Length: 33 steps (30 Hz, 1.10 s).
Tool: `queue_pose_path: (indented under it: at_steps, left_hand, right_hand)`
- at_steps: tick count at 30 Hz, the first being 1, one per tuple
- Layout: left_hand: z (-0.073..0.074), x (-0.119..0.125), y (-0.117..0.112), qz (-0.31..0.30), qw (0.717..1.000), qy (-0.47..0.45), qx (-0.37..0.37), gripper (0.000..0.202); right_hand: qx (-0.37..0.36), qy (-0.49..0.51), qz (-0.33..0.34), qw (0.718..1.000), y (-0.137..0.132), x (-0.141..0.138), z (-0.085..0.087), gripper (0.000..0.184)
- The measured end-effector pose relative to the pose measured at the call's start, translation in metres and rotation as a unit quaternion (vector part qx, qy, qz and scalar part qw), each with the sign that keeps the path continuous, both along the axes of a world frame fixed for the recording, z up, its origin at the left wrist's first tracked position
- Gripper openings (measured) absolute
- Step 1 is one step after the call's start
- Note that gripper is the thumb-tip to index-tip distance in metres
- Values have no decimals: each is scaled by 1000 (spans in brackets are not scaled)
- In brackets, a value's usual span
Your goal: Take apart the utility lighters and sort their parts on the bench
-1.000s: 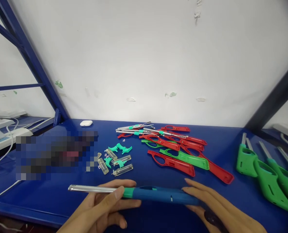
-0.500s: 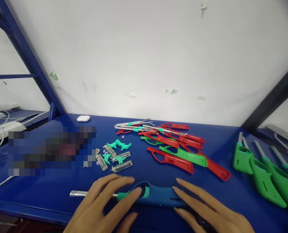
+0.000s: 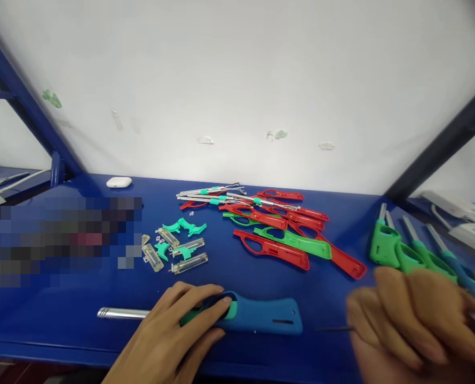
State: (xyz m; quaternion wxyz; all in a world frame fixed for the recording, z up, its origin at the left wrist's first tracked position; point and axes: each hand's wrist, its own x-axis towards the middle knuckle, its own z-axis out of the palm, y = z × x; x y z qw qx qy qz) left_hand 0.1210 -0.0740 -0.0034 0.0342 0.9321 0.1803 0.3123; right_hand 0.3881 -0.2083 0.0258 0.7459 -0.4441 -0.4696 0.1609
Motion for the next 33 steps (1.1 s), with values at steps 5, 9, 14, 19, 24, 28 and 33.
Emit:
queue_pose_path:
  at_steps: [5, 9, 14, 19, 24, 28, 33]
  left_hand:
    - [-2, -2, 3, 1, 1000, 19, -25, 29]
    - [-1, 0, 3, -3, 1000, 8, -14, 28]
    - [0, 0, 2, 1, 1000, 8, -18, 30]
    - [-3, 0, 1, 6, 999, 2, -42, 33]
    - [-5, 1, 0, 30, 997, 3, -75, 40]
    - [-7, 1, -2, 41, 995, 4, -86, 41]
    - [-10, -2, -3, 52, 994, 4, -99, 44]
  right_hand:
    - [7, 84, 73, 994, 26, -39, 29, 57]
    - [-28, 84, 94, 992, 27, -43, 32, 63]
    - [-16, 112, 79, 990, 34, -47, 21, 47]
    - [27, 3, -15, 1000, 35, -48, 12, 22]
    - [-4, -145, -119, 982, 25, -44, 15, 17]
    - [13, -145, -192, 970, 26, -45, 12, 18]
    - [19, -145, -210, 967, 29, -42, 12, 10]
